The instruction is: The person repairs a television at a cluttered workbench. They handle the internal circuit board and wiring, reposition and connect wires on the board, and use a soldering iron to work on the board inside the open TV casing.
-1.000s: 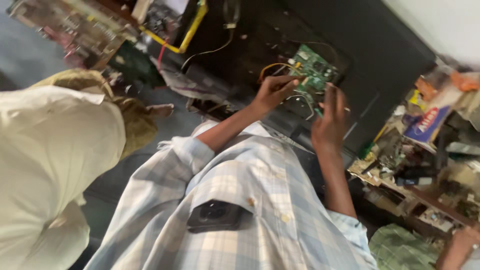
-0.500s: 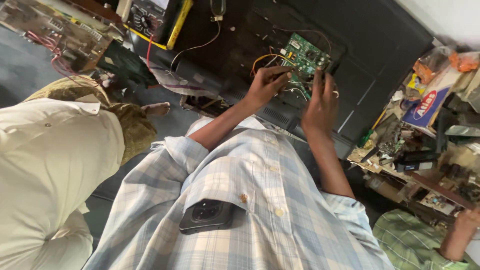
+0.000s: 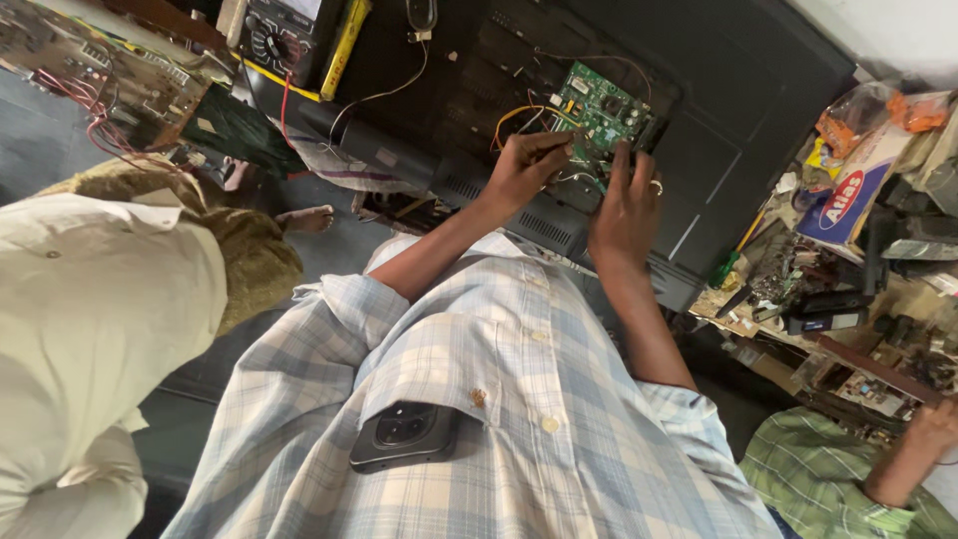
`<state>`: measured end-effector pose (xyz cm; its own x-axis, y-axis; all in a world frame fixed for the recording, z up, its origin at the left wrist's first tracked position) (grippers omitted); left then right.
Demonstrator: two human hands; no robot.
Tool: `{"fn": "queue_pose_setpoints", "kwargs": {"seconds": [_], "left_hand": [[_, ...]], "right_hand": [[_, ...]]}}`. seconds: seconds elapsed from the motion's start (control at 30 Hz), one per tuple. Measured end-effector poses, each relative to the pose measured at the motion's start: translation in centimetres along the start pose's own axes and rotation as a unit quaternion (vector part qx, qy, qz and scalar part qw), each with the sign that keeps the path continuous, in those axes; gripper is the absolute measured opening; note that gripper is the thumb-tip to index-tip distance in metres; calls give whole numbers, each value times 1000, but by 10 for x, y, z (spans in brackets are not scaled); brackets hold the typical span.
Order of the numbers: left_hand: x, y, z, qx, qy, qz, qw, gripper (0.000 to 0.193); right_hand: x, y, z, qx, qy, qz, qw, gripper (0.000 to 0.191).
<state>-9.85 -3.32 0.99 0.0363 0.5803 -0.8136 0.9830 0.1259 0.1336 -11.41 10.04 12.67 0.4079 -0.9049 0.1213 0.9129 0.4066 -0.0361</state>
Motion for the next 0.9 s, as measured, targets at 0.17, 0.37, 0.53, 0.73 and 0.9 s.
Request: {"fn": "queue_pose_setpoints", "kwargs": {"seconds": [0.17, 0.37, 0.53, 0.73, 0.9], "left_hand": [[-3, 3, 1, -2, -26, 7, 1000, 34], [3, 3, 2, -11, -61, -11, 998, 32], [5, 7, 1, 12, -73, -36, 997, 26], [-20, 14, 5, -2, -268, -130, 955, 40], [-48, 16, 18, 5, -371, -166, 914, 51]], "right_hand": [[2, 3, -5, 8, 52, -1, 999, 64], [-4, 8, -19, -8, 71, -13, 997, 35], [-16, 11, -30, -61, 74, 52, 994, 37], [-18, 6, -32, 2, 91, 64, 994, 18], [6, -6, -17, 54, 32, 92, 994, 21]]}}
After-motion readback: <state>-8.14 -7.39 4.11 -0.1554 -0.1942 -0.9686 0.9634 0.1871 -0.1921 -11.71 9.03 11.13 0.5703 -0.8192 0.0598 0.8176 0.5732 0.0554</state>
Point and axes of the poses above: each hand's wrist, its own y-axis away from the middle knuckle, its own z-axis out of the back of the hand, x = y × z, the point moved 6 cm from there along -y, towards the middle knuckle, and after that the axes turned 5 degrees about -z, right-handed, at the moved point
